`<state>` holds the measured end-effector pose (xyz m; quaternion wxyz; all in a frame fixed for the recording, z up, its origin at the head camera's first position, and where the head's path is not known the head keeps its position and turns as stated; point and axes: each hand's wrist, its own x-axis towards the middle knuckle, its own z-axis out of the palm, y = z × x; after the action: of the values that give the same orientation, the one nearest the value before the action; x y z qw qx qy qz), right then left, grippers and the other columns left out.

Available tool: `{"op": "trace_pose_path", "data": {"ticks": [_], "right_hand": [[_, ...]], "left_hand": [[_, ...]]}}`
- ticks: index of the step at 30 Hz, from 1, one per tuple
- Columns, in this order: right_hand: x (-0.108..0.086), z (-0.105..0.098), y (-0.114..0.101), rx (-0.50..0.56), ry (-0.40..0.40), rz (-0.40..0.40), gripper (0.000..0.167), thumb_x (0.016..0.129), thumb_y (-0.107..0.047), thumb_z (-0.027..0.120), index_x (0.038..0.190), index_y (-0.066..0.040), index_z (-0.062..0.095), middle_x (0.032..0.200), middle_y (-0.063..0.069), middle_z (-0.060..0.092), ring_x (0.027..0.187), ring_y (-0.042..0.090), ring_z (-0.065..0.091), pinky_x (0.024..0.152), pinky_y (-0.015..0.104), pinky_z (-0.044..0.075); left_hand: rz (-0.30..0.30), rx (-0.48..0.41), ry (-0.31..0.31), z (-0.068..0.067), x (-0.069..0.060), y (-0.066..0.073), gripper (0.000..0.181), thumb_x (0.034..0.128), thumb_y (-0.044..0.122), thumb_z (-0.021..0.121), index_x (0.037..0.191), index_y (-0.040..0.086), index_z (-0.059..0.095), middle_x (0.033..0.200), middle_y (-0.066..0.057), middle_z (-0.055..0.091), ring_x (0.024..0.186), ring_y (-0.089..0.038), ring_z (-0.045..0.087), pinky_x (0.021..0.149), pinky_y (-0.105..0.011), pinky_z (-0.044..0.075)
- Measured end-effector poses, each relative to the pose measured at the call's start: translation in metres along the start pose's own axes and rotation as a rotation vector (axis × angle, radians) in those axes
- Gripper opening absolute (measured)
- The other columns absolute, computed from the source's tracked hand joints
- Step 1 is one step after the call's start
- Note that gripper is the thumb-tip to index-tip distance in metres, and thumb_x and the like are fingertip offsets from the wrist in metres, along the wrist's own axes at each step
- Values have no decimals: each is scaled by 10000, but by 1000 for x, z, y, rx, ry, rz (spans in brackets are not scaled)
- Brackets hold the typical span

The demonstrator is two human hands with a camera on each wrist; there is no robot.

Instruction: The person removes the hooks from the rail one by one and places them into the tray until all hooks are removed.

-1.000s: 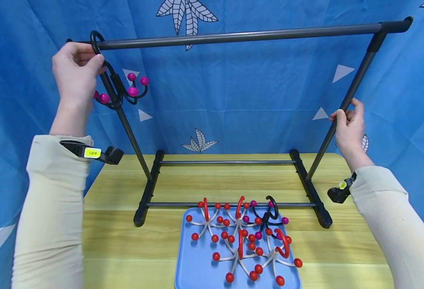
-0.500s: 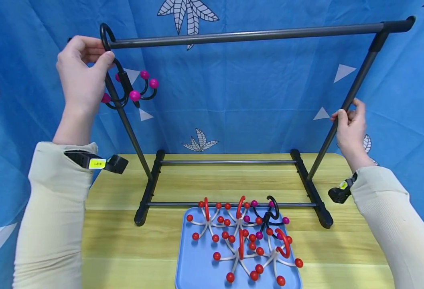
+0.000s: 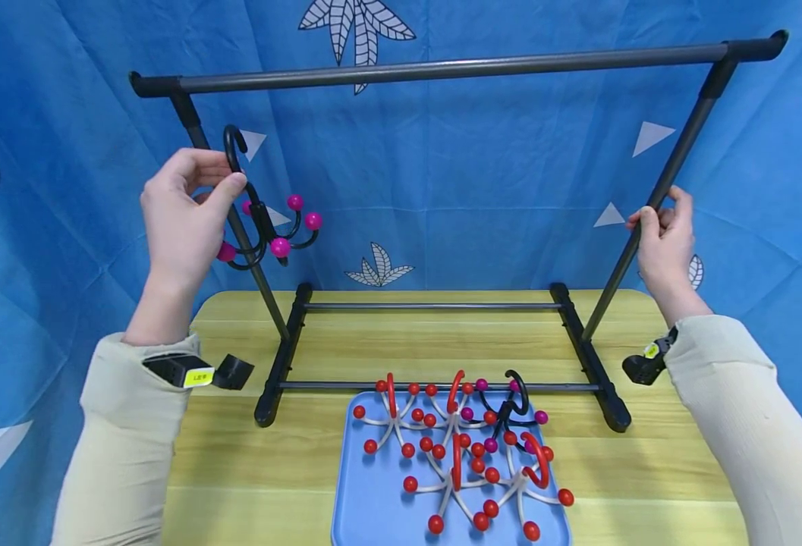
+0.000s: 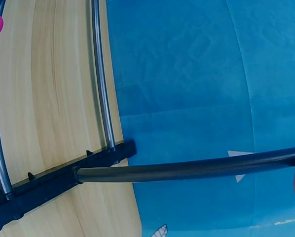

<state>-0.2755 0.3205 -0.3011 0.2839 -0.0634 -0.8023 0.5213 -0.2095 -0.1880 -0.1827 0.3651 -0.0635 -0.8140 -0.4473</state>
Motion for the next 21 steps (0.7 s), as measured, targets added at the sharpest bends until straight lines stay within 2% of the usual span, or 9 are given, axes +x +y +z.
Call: {"op": "trace_pose_path", "data": {"ticks": [6,10,15,17,21], "right_hand": [[0,0,-1,-2,1,3,383,975,-289,348,1351,-295,278,845,-174,520,791,-58,524,856,241,387],[0,0,-1,1,7,-1,378,975,-282,350,1348,-290,285,836,-178,520,783,-61,525,834,217,387],[-1,1,-1,6,6,-2,378,975,-282,348,1348,-287,286,835,-176,522,788,-58,525,848,227,390],[-1,1,-1,9,5,3,383,976,-282,347,1353,-287,278,838,-174,520,791,-58,523,865,241,391],[-1,1,-2,10,6,9,383,976,-279,345,1353,-290,274,840,-170,518,793,-57,522,879,255,391]], "left_hand": [[32,0,-61,4,-27,-9,265,845,233,638,1053,68,639,972,-8,644,877,-20,556,760,-147,456],[102,-14,-117,10,-46,-17,235,845,176,639,1023,22,635,936,-50,647,846,6,559,767,-122,468],[184,-53,-140,17,-70,-28,194,831,105,648,982,-15,634,904,-96,649,808,43,556,756,-107,468],[188,-79,-147,19,-80,-31,179,825,86,651,967,-21,633,891,-92,644,803,36,561,756,-112,475],[157,-120,-170,22,-99,-37,155,817,51,652,953,-21,634,884,-91,636,808,9,562,765,-117,479]]}}
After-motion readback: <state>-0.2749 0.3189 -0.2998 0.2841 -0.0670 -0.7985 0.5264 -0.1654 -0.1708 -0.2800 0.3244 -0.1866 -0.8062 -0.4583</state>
